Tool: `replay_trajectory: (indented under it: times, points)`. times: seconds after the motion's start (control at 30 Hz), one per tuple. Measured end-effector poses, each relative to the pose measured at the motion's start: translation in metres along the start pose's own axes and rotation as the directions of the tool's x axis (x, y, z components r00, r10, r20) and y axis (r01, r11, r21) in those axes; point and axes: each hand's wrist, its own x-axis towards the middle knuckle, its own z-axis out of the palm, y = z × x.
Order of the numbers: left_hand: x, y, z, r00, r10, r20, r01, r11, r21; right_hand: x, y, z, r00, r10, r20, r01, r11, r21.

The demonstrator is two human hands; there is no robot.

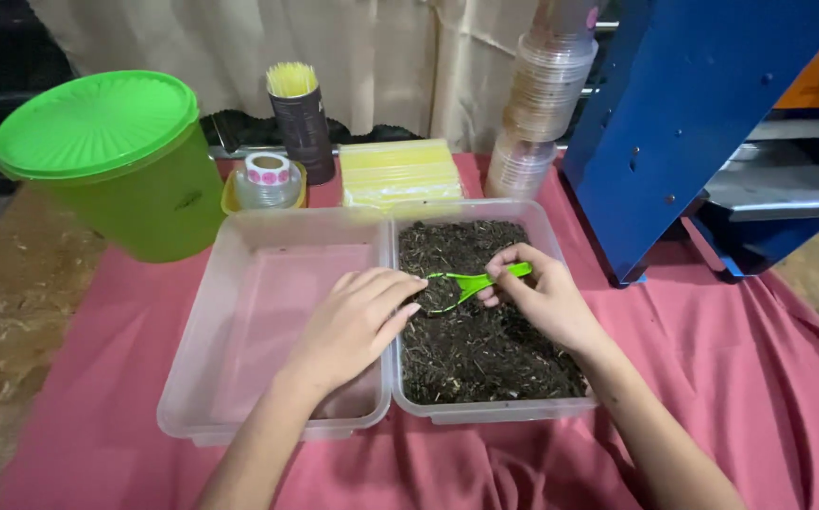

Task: Sorting through dried tea leaves in a container to remove debris or specific pieces using a spoon and fingers

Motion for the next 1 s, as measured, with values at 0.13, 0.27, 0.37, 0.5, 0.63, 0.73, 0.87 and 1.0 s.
replay_trajectory:
  times: [0.13,0.27,0.37,0.5,0.63,0.73,0.87,1.0]
  points:
    - [0.001,0.001,0.000,1.000,-0.014,-0.009,0.014,1.000,-0.015,0.005,0.010,-0.002,1.000,-0.016,0.005,0.016,0.999,0.044]
    - [-0.001,-0.002,0.004,0.999,0.011,-0.048,-0.011,1.000,-0.009,0.003,0.003,-0.002,0.999,-0.038,0.035,0.040,0.998,-0.049]
    - [0.000,0.000,0.001,0.999,0.006,-0.040,-0.007,1.000,-0.024,0.000,0.000,0.000,0.998,-0.006,0.070,0.011,0.998,-0.066]
    - [0.001,0.005,-0.005,0.999,0.006,-0.049,-0.007,1.000,-0.028,0.004,0.015,0.000,0.994,0.009,0.107,-0.007,1.000,-0.019]
    - [0.001,0.004,-0.002,0.999,0.008,-0.045,-0.008,1.000,-0.007,-0.005,-0.007,0.004,0.993,0.010,0.119,-0.005,0.999,-0.048]
    - [0.004,0.006,-0.004,0.999,0.001,-0.034,-0.002,0.999,-0.032,-0.007,-0.018,0.004,0.988,0.061,0.145,-0.049,0.995,-0.086]
    - [0.008,0.011,-0.013,0.997,-0.081,0.003,0.081,0.983,-0.168,-0.008,-0.013,0.006,0.980,0.083,0.182,-0.061,0.990,-0.124]
    - [0.014,0.012,-0.008,0.993,-0.114,0.014,0.115,0.975,-0.190,-0.007,-0.016,0.003,0.978,0.080,0.192,-0.054,0.990,-0.133]
